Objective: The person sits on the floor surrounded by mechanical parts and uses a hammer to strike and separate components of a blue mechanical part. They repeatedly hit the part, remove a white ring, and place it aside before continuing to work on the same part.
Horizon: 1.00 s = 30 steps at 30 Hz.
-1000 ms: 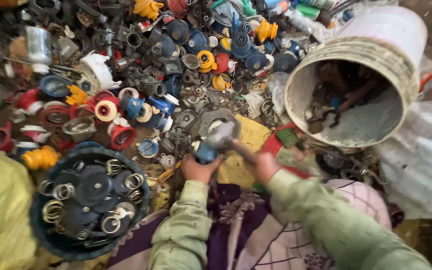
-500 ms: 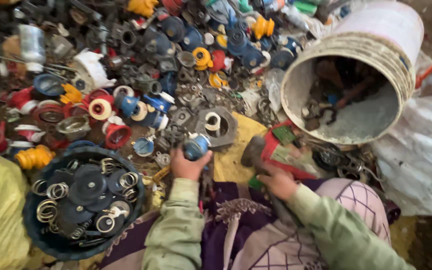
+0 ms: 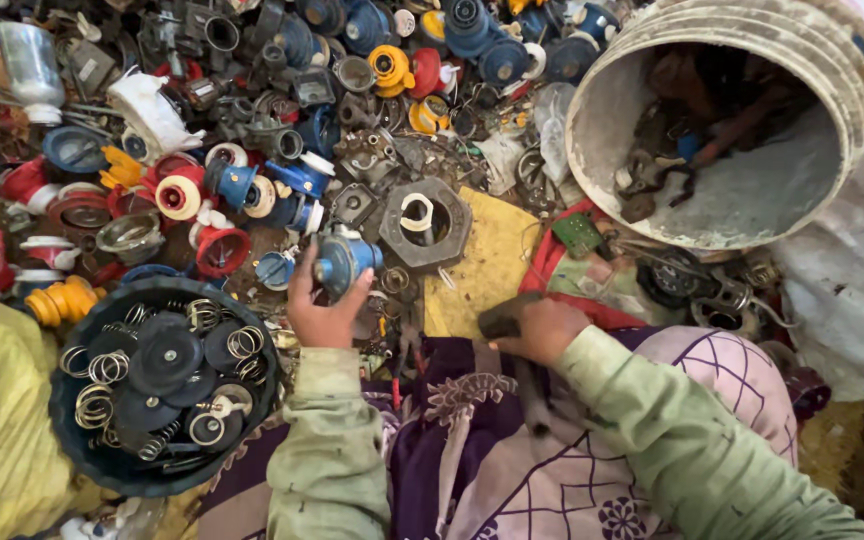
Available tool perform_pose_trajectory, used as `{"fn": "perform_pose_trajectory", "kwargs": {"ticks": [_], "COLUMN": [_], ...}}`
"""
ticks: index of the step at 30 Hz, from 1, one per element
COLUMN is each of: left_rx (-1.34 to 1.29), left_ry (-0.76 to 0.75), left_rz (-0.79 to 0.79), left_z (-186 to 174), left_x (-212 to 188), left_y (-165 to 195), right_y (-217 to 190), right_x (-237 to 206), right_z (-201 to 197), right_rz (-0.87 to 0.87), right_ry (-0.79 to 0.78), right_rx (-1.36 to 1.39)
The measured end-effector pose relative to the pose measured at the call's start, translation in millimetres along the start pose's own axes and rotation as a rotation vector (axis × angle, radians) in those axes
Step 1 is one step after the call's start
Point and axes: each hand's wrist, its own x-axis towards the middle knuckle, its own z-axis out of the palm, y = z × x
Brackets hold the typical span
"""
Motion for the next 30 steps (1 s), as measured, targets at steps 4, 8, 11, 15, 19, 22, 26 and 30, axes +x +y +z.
{"fn": "perform_pose_trajectory", "kwargs": {"ticks": [4,8,11,15,19,22,26,30], "left_rx": [0.349,0.588,0.574,-0.146,-0.634,-0.585,-0.465,-0.471], "left_ry": [0.074,-0.207,-0.218,-0.128,0.02,0.038,-0.049,-0.1], "left_rz": [0.517,0.461,0.468,-0.123,-0.34,-0.272,-0.042,-0.064], "left_z": [12,43,51,36,11,7,14,12], "left_x": [-10,-13,-17,-11,-1,-2,-6,-8], "left_y": [7,-3,-16,-32,-36,-31,-14,3], "right_y": [-20,-15,-8,-1,4,8,11,15], "right_x": [-1,4,8,13,21,28,32,34], "right_z": [-9,-2,4,10,12,12,14,16], "right_rz": [0.145,0.028,0.0,-0.046,-0.115,-0.078,-0.106,-0.072], "right_ry": [0.09,0.238,0.264,0.326,0.345,0.317,0.377,0.363], "right_rx": [-0.035,0.059,0.106,0.16,0.305,0.377,0.414,0.412]}}
